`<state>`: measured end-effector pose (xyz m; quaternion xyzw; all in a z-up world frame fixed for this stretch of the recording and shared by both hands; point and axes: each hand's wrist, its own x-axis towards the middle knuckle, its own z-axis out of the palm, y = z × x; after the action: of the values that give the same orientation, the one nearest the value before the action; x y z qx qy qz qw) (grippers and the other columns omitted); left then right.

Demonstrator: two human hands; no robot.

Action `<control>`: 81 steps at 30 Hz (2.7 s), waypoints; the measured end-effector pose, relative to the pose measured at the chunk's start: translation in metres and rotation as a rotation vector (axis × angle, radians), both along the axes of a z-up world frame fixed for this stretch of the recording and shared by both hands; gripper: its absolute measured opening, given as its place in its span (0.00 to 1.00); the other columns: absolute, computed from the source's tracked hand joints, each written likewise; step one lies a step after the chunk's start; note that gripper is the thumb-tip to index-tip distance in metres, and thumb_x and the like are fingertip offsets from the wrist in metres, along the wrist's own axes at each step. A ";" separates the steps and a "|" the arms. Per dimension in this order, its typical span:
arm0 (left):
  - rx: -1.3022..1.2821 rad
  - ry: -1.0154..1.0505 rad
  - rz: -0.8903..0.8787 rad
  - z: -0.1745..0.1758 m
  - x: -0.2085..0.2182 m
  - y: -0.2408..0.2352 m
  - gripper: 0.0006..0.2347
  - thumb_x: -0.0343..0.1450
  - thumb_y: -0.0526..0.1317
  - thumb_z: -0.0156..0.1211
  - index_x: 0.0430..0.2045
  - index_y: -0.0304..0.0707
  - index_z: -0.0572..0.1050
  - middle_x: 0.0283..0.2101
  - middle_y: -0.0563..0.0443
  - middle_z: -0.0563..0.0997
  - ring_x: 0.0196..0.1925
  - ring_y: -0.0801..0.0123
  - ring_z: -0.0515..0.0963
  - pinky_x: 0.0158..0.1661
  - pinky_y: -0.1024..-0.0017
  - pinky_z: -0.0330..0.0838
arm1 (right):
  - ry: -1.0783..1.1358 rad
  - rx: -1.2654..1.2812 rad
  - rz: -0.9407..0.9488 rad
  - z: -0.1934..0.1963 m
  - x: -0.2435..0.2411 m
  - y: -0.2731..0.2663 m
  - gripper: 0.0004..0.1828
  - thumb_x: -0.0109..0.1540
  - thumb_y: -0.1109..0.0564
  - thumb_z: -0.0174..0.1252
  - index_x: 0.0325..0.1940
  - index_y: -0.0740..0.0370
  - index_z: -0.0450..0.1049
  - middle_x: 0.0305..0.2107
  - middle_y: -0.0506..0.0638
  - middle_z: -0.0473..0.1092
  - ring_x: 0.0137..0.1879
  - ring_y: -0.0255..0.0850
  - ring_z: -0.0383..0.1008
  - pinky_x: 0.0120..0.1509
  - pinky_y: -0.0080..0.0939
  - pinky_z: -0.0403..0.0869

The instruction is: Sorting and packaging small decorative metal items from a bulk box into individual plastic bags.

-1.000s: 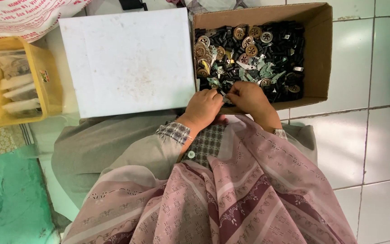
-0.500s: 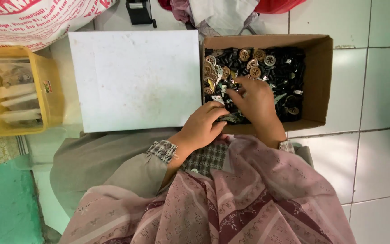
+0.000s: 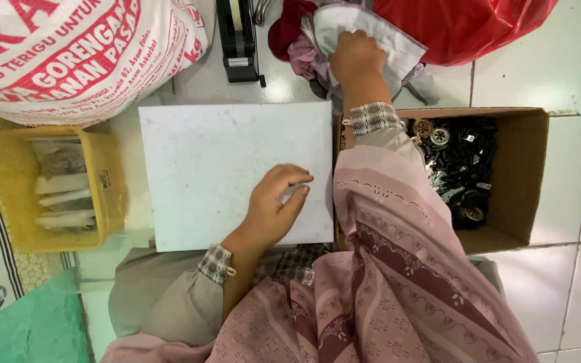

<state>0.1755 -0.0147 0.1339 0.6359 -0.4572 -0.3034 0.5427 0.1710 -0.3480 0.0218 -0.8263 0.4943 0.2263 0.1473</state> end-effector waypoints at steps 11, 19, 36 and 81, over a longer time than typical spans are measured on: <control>0.120 0.816 0.358 0.018 0.020 -0.168 0.23 0.71 0.56 0.50 0.56 0.45 0.73 0.55 0.55 0.79 0.58 0.74 0.76 0.58 0.73 0.71 | -1.590 0.222 -0.100 0.075 -0.069 0.136 0.16 0.73 0.55 0.49 0.65 0.57 0.60 0.56 0.50 0.61 0.62 0.41 0.60 0.67 0.43 0.62; -0.166 0.320 -0.201 0.016 -0.024 -0.111 0.27 0.84 0.52 0.34 0.74 0.31 0.48 0.79 0.41 0.49 0.84 0.61 0.45 0.83 0.62 0.37 | -1.677 0.328 -0.168 0.091 -0.078 0.147 0.20 0.76 0.48 0.48 0.71 0.53 0.60 0.64 0.48 0.60 0.73 0.41 0.58 0.80 0.43 0.59; -0.098 -0.080 0.345 0.027 0.009 -0.137 0.11 0.74 0.44 0.63 0.24 0.41 0.73 0.25 0.59 0.74 0.29 0.77 0.69 0.30 0.74 0.68 | -1.487 0.410 -0.475 0.156 -0.083 0.147 0.36 0.66 0.32 0.47 0.68 0.59 0.63 0.61 0.55 0.70 0.70 0.44 0.67 0.76 0.46 0.65; 0.180 -0.629 0.272 -0.062 -0.003 0.154 0.25 0.70 0.34 0.62 0.64 0.36 0.65 0.57 0.37 0.73 0.62 0.45 0.72 0.56 0.48 0.70 | -1.142 0.003 0.152 0.053 -0.091 0.339 0.10 0.62 0.68 0.65 0.47 0.65 0.82 0.34 0.58 0.75 0.44 0.52 0.80 0.46 0.44 0.80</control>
<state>0.1728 0.1393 0.0714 0.7984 -0.4846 -0.0569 0.3528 0.0805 -0.0093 0.0744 -0.8503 0.2753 -0.2452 0.3755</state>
